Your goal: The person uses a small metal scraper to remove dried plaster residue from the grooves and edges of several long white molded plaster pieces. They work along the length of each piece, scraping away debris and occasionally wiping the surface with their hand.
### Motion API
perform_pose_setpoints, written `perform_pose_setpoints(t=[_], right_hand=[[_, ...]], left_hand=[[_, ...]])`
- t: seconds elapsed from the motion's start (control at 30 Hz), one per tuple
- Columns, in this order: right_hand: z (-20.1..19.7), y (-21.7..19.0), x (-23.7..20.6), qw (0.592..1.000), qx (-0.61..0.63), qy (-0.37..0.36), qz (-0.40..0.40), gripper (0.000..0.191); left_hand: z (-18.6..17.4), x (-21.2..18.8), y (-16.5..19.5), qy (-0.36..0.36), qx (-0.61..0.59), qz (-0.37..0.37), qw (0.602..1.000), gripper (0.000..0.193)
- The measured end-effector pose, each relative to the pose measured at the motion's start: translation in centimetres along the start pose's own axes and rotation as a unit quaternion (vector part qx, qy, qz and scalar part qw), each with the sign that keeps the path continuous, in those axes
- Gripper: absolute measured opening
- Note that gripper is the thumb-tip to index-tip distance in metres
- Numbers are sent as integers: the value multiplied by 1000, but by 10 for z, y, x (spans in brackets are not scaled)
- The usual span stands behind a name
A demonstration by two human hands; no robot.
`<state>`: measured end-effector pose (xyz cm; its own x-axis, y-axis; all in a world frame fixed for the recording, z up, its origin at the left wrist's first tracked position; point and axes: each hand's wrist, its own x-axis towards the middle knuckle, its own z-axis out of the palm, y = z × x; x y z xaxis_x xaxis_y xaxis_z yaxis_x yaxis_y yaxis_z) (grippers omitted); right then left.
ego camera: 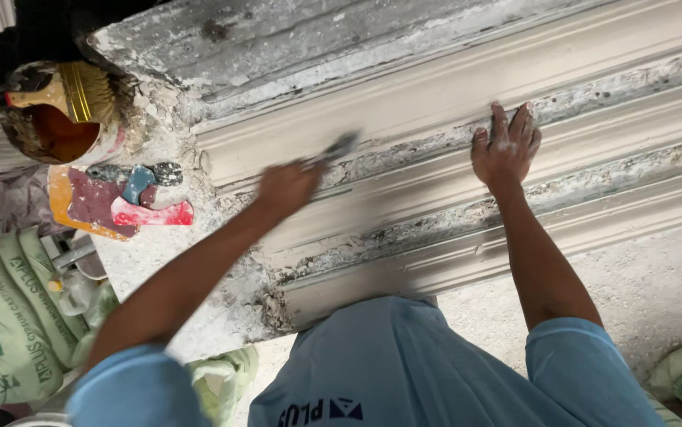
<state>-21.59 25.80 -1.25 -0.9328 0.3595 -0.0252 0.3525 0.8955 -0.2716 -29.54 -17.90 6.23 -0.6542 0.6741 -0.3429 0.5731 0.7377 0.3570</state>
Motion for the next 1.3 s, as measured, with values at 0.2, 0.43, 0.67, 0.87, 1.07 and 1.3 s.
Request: perform_pose_setpoints(t=[0.2, 0.43, 0.67, 0.87, 1.07, 1.3], right_hand=[[-5, -3, 3, 999, -6, -22, 25, 58], [-9, -6, 2, 999, 1, -36, 31, 57], [-4, -2, 2, 1000, -10, -19, 13, 58], [1, 5, 2, 1000, -7, 23, -21, 56], [0, 7, 4, 998, 5, 48, -42, 58], [-22, 103, 43, 965, -20, 107, -238, 56]], left_hand=[[15, 33, 32, 63, 40, 27, 997, 36], [11, 61, 63, 15, 3, -10, 1000, 33], [17, 41, 36, 69, 39, 22, 997, 36], [55, 103, 70, 76, 37, 1, 996, 28], [21, 98, 93, 138, 88, 38, 986, 39], [34, 123, 107, 67, 99, -2, 993, 39]])
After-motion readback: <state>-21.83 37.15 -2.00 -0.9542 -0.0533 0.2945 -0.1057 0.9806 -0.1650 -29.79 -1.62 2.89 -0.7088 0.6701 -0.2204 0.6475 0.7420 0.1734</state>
